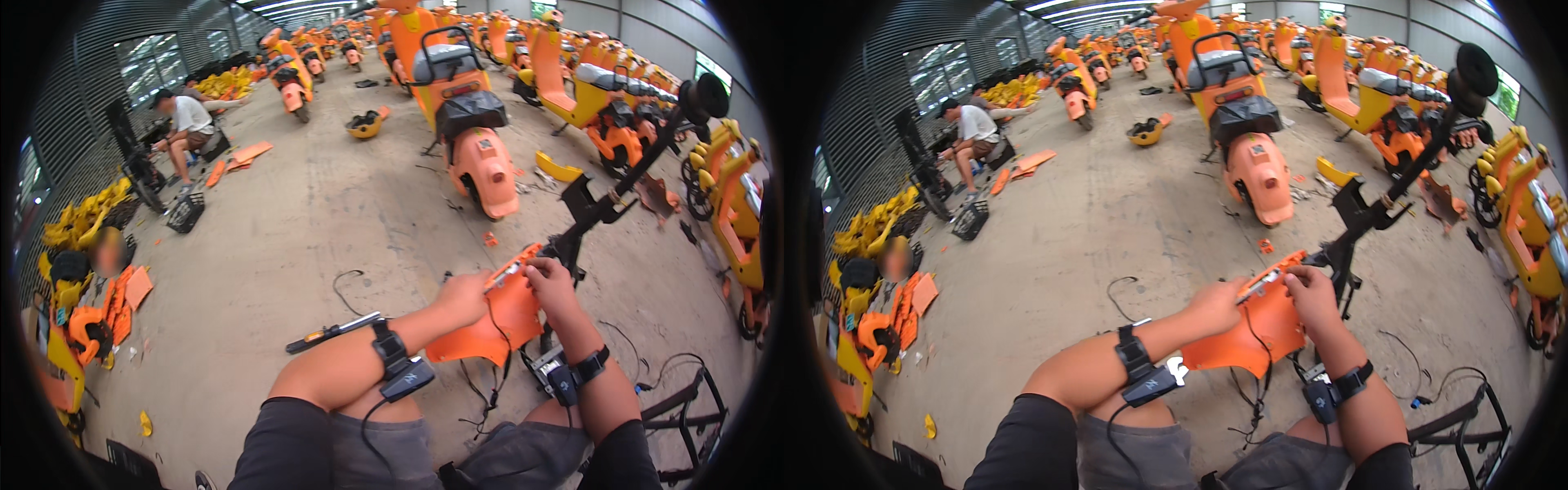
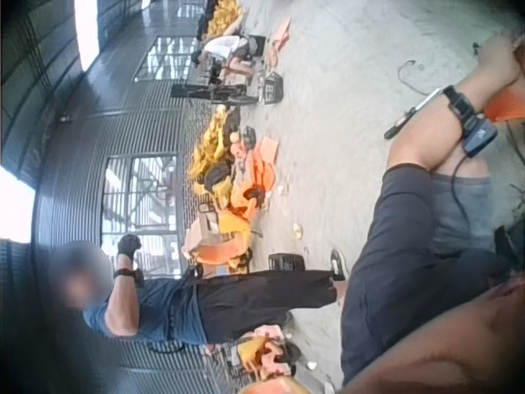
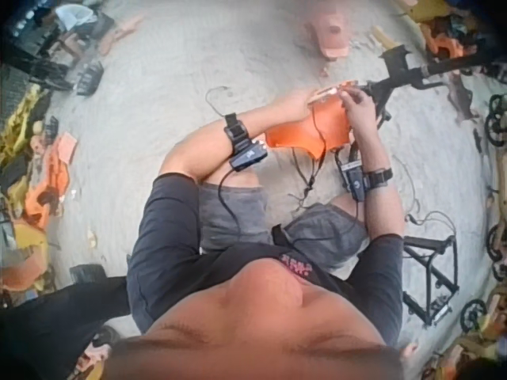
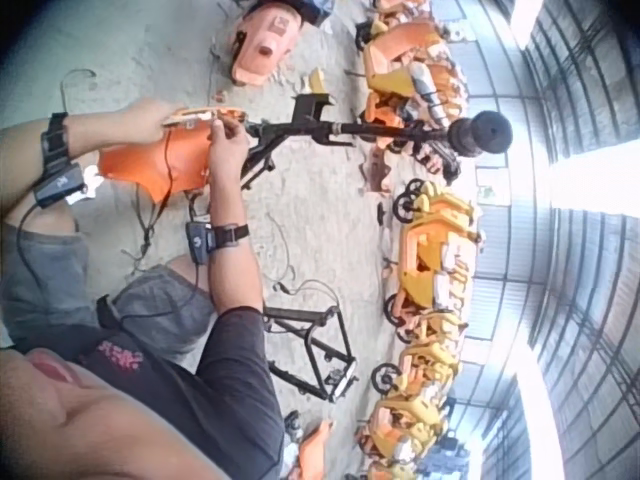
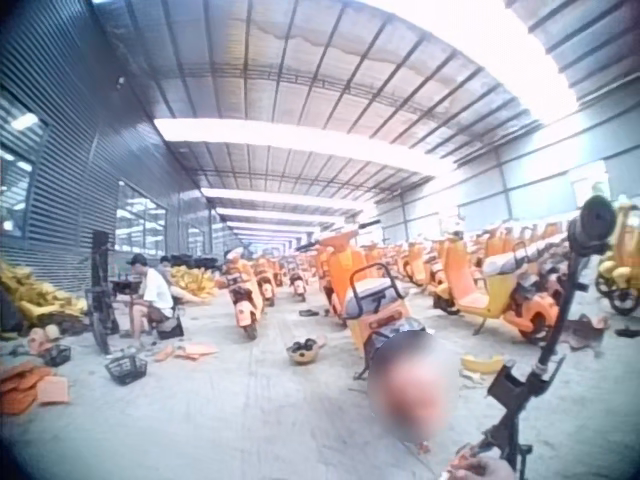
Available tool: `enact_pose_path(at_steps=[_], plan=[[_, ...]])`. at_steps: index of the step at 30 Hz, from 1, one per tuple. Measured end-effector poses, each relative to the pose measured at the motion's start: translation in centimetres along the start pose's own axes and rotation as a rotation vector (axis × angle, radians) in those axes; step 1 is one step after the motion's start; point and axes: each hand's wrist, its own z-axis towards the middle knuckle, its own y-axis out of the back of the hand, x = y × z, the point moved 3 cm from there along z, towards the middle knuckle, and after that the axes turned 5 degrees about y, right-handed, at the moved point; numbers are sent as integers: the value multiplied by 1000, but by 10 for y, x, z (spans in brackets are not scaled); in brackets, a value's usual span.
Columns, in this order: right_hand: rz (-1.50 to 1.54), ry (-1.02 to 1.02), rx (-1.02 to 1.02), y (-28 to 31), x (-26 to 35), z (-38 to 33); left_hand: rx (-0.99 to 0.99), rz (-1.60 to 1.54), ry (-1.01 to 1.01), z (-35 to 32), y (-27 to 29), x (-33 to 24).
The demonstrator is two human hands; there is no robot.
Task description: The person holds orange plastic body panels and inserts thin electrical wires through pre-drilled holes by hand.
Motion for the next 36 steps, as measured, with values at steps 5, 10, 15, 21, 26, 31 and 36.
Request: enact_pose_path(at_steps=[5, 10, 15, 21, 26, 31, 36], plan=[[74, -51, 73, -1, 13, -5, -3, 36, 61, -2, 5, 4], [-180, 26, 85, 11, 11, -2, 36, 60, 96, 2, 3, -1], [-286, 224, 87, 10, 15, 1, 16, 64, 82, 4, -1, 5], [-395, 335, 22, 5, 8, 2, -27, 39, 43, 3, -6, 12], [-287, 90, 14, 11, 14, -2, -16, 41, 49, 7, -9, 9], [-288, 167, -2, 6, 16, 1, 72, 33, 91, 3, -5, 9], [-311, 138, -25, 4, 16, 2, 53, 44, 77, 1, -6, 13]])
